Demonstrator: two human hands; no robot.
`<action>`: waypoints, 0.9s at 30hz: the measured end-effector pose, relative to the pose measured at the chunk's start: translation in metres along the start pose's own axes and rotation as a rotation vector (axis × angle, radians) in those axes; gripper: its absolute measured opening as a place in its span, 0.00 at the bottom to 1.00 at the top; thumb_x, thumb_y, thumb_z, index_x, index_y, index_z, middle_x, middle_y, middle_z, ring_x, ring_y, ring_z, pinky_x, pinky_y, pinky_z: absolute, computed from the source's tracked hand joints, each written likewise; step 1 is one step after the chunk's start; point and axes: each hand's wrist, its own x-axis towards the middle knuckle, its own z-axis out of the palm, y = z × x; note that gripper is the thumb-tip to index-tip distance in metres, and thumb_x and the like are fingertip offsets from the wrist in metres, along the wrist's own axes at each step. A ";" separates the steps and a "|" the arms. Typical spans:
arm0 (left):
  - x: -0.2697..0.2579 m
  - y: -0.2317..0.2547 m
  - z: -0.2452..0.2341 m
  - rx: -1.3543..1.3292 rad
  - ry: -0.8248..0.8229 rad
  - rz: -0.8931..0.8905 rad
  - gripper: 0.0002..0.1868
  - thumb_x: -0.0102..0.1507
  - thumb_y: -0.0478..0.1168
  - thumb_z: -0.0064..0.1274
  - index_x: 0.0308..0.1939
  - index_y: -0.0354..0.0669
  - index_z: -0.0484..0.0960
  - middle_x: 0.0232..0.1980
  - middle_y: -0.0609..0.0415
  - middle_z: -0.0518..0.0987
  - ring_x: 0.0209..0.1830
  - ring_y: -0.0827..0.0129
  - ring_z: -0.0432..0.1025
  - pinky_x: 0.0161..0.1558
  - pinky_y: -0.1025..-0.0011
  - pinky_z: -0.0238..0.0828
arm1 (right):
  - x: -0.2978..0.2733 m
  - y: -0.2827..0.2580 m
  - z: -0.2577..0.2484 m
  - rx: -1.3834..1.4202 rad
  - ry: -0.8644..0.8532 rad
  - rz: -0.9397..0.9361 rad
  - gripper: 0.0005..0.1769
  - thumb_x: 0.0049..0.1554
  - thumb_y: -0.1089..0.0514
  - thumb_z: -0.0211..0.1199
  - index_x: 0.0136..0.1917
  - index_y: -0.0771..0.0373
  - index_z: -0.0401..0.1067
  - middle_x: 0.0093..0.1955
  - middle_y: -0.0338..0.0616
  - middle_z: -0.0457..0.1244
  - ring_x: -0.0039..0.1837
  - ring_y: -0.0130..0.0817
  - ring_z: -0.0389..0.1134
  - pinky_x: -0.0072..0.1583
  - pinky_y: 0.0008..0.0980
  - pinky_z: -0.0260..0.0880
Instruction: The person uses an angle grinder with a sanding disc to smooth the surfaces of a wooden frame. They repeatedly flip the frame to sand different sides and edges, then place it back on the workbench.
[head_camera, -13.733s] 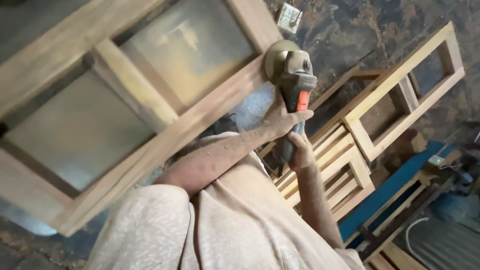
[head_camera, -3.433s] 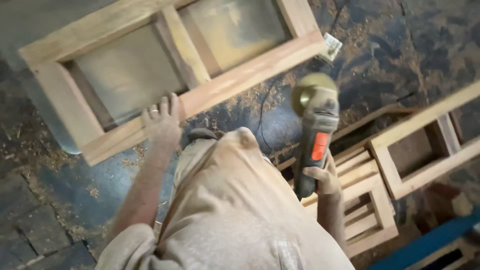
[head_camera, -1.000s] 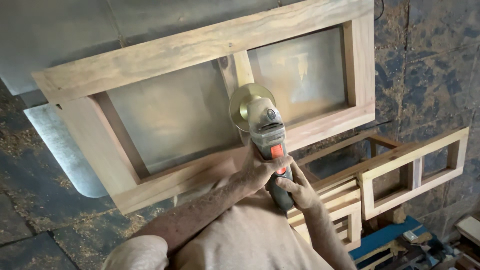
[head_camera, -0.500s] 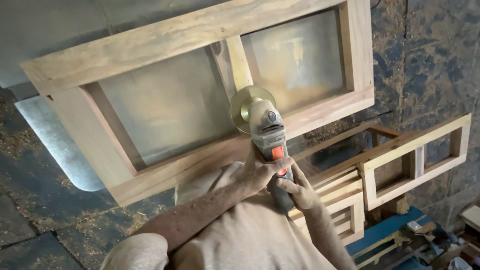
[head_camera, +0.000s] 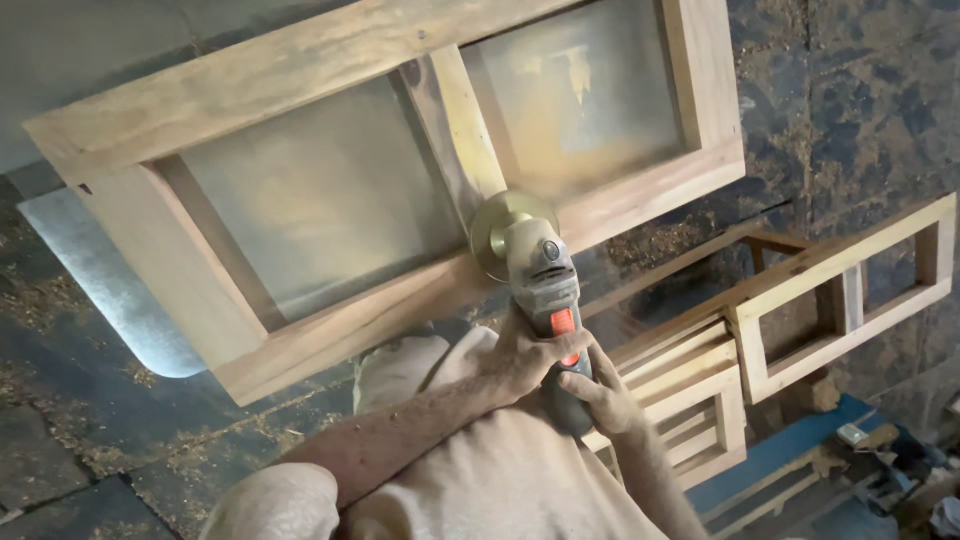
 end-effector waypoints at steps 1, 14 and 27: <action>-0.002 -0.003 0.000 0.020 -0.002 0.012 0.38 0.54 0.40 0.69 0.63 0.37 0.65 0.53 0.50 0.74 0.51 0.68 0.72 0.53 0.66 0.75 | -0.003 0.005 -0.003 -0.009 -0.005 -0.018 0.44 0.53 0.59 0.67 0.78 0.63 0.53 0.67 0.48 0.61 0.67 0.36 0.63 0.67 0.39 0.65; 0.012 0.013 -0.021 0.277 -0.026 0.122 0.36 0.56 0.44 0.70 0.63 0.38 0.70 0.56 0.50 0.73 0.54 0.65 0.72 0.56 0.66 0.74 | 0.023 0.008 0.005 0.099 -0.026 -0.044 0.44 0.54 0.62 0.66 0.79 0.63 0.51 0.67 0.50 0.60 0.67 0.40 0.63 0.67 0.42 0.65; 0.129 0.142 -0.059 -0.157 0.073 0.148 0.35 0.54 0.37 0.69 0.60 0.37 0.67 0.48 0.51 0.76 0.45 0.69 0.74 0.45 0.67 0.79 | 0.146 -0.140 0.093 -0.137 -0.111 -0.086 0.47 0.53 0.55 0.66 0.80 0.60 0.47 0.60 0.52 0.64 0.52 0.44 0.72 0.52 0.42 0.76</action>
